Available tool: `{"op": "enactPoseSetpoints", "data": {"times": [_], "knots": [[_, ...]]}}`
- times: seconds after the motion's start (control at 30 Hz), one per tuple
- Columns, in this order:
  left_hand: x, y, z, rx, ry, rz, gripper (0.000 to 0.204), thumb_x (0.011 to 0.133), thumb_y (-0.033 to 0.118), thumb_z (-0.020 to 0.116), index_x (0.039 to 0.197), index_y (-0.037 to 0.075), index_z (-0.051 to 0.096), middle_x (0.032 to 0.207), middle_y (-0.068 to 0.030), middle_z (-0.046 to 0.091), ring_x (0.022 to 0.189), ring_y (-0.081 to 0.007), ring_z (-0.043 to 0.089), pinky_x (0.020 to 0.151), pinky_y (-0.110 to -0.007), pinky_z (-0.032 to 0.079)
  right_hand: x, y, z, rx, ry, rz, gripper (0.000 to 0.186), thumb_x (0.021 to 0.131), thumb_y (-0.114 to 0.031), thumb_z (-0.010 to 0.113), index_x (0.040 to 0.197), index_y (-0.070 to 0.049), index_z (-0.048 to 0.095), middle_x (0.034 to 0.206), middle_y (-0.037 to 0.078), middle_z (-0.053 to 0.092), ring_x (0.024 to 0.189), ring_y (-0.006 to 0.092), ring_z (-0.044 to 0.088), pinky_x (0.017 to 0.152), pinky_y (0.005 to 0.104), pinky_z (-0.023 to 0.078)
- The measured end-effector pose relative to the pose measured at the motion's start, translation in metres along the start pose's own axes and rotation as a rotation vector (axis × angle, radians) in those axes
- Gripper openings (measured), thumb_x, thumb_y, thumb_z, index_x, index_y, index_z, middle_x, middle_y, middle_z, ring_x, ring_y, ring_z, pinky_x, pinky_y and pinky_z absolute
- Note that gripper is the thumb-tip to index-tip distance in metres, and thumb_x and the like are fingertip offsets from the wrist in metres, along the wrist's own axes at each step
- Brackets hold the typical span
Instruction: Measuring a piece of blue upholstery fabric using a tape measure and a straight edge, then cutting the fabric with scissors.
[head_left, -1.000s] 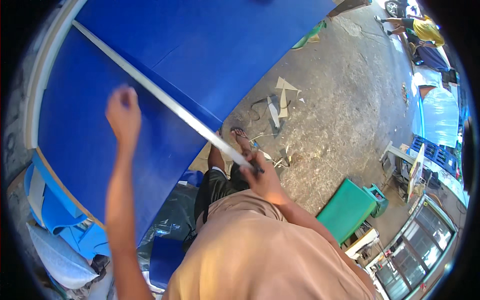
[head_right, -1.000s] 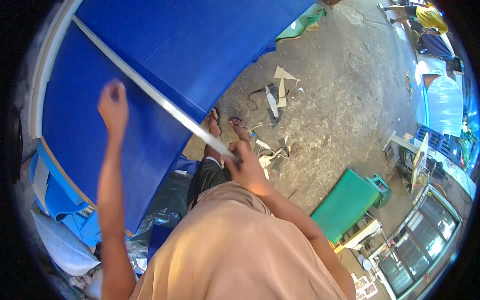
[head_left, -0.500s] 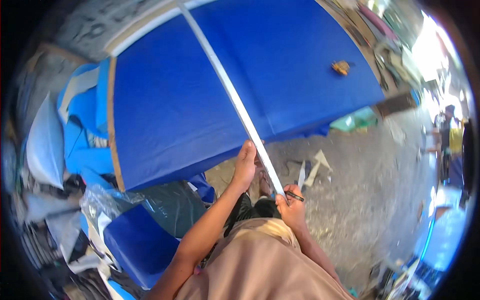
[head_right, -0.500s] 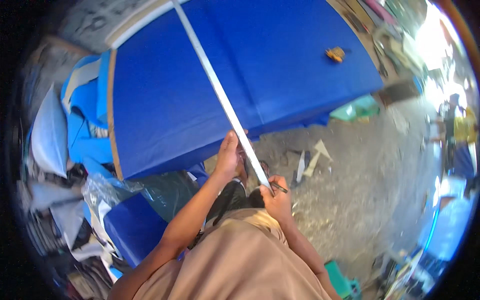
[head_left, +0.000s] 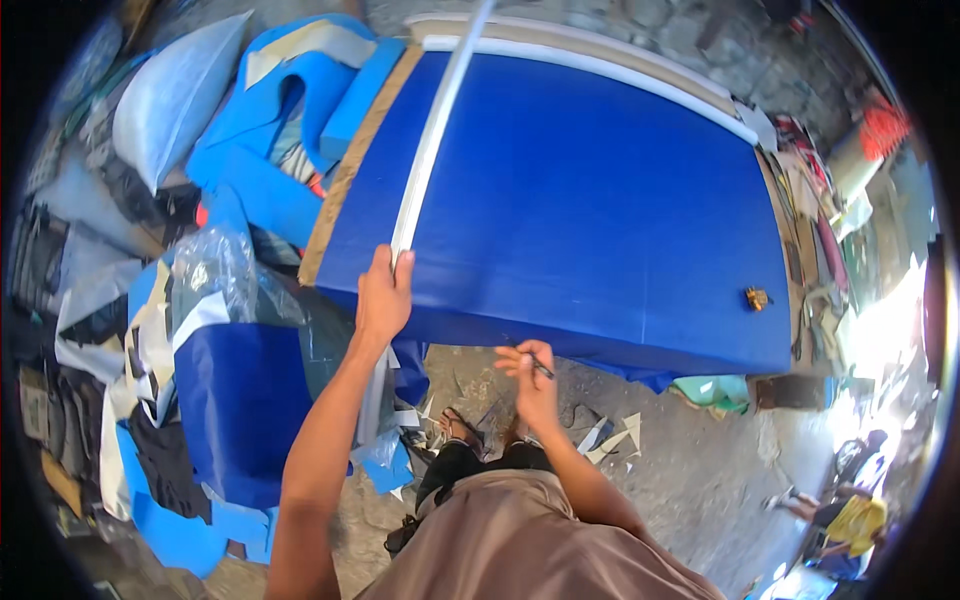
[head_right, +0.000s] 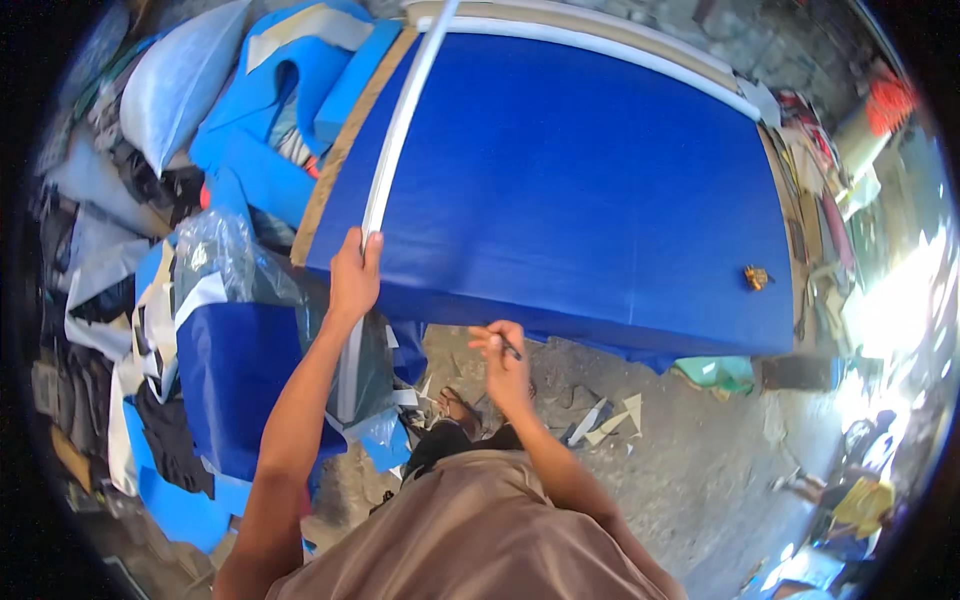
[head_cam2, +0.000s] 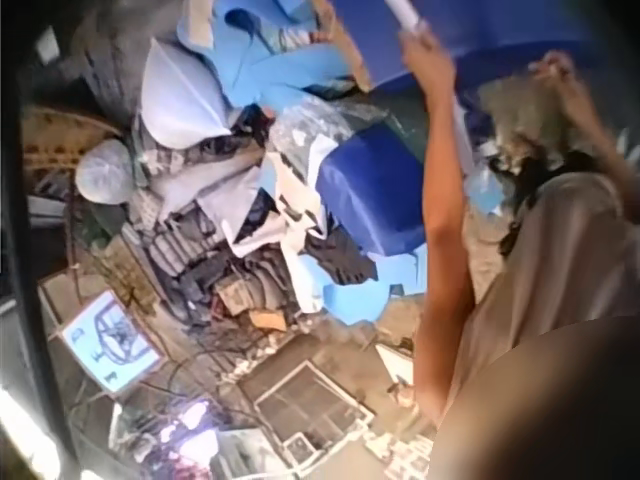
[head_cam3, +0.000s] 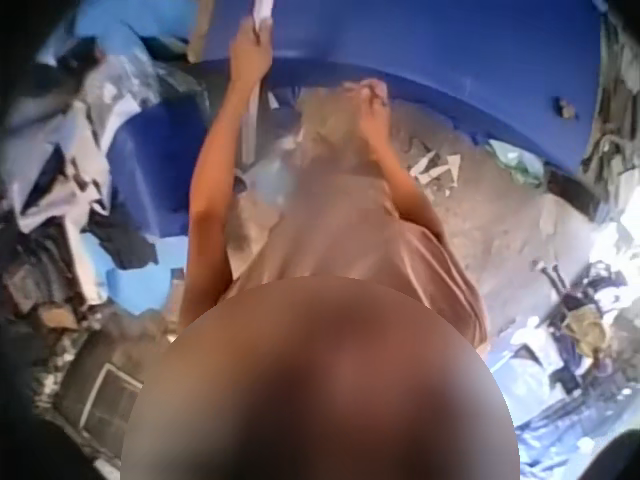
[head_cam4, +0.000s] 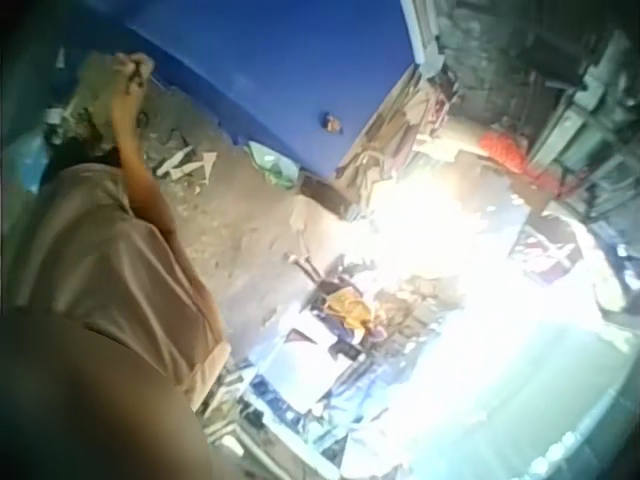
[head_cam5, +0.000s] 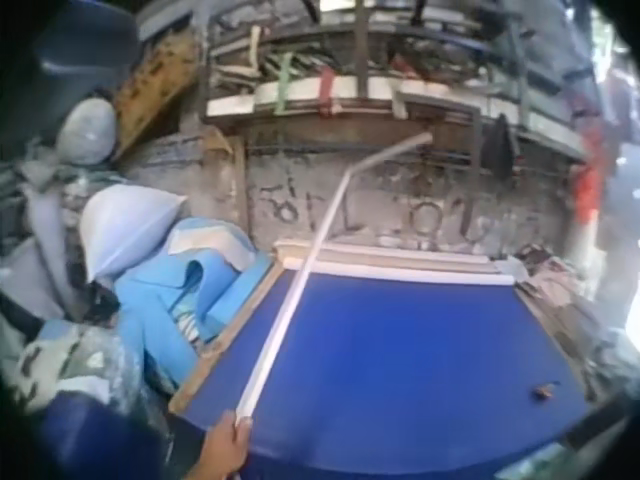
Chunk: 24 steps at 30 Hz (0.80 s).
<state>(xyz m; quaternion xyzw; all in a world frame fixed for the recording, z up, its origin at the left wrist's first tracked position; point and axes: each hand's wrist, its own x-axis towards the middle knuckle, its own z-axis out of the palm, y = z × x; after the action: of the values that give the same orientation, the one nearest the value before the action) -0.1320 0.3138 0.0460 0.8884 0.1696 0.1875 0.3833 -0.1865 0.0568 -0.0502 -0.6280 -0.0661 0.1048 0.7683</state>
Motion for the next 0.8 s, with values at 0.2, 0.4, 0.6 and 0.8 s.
{"op": "enactPoseSetpoints", "data": {"times": [0.2,0.4,0.6,0.8], "knots": [[-0.065,-0.078,-0.069,0.358,-0.145,-0.191,0.032,0.106,0.036,0.054,0.099,0.005,0.047,0.078,-0.0236,0.069,0.067,-0.0494,0.065,0.061,-0.057,0.049,-0.013,-0.025,0.018,-0.063,0.06,0.004,0.017,0.112,-0.02,0.045,0.121,-0.005,0.045,0.118,0.015,0.069,0.087,0.0162,0.068,0.08,0.0269,0.05],[-0.103,-0.132,-0.041,0.346,-0.243,-0.266,0.033,0.105,0.036,0.054,0.101,0.005,0.045,0.08,-0.0249,0.07,0.068,-0.0509,0.066,0.062,-0.059,0.05,0.037,-0.036,0.038,-0.135,0.046,-0.067,0.017,0.111,-0.019,0.045,0.12,-0.005,0.045,0.118,0.016,0.069,0.084,0.0156,0.068,0.078,0.0259,0.05],[-0.102,-0.172,-0.012,0.368,-0.224,-0.368,0.03,0.104,0.036,0.056,0.102,0.007,0.047,0.082,-0.0238,0.07,0.07,-0.0503,0.066,0.061,-0.058,0.048,0.126,-0.018,0.049,-0.205,0.027,-0.07,0.017,0.111,-0.019,0.047,0.121,-0.005,0.046,0.118,0.015,0.069,0.082,0.0152,0.068,0.073,0.0257,0.05],[-0.069,-0.204,0.005,0.401,-0.217,-0.419,0.03,0.103,0.037,0.058,0.102,0.009,0.049,0.087,-0.0241,0.07,0.067,-0.0505,0.065,0.057,-0.058,0.048,0.253,0.0,0.061,-0.4,-0.009,-0.12,0.017,0.111,-0.019,0.047,0.119,-0.006,0.054,0.114,0.01,0.071,0.081,0.0135,0.067,0.071,0.0274,0.05]]}}
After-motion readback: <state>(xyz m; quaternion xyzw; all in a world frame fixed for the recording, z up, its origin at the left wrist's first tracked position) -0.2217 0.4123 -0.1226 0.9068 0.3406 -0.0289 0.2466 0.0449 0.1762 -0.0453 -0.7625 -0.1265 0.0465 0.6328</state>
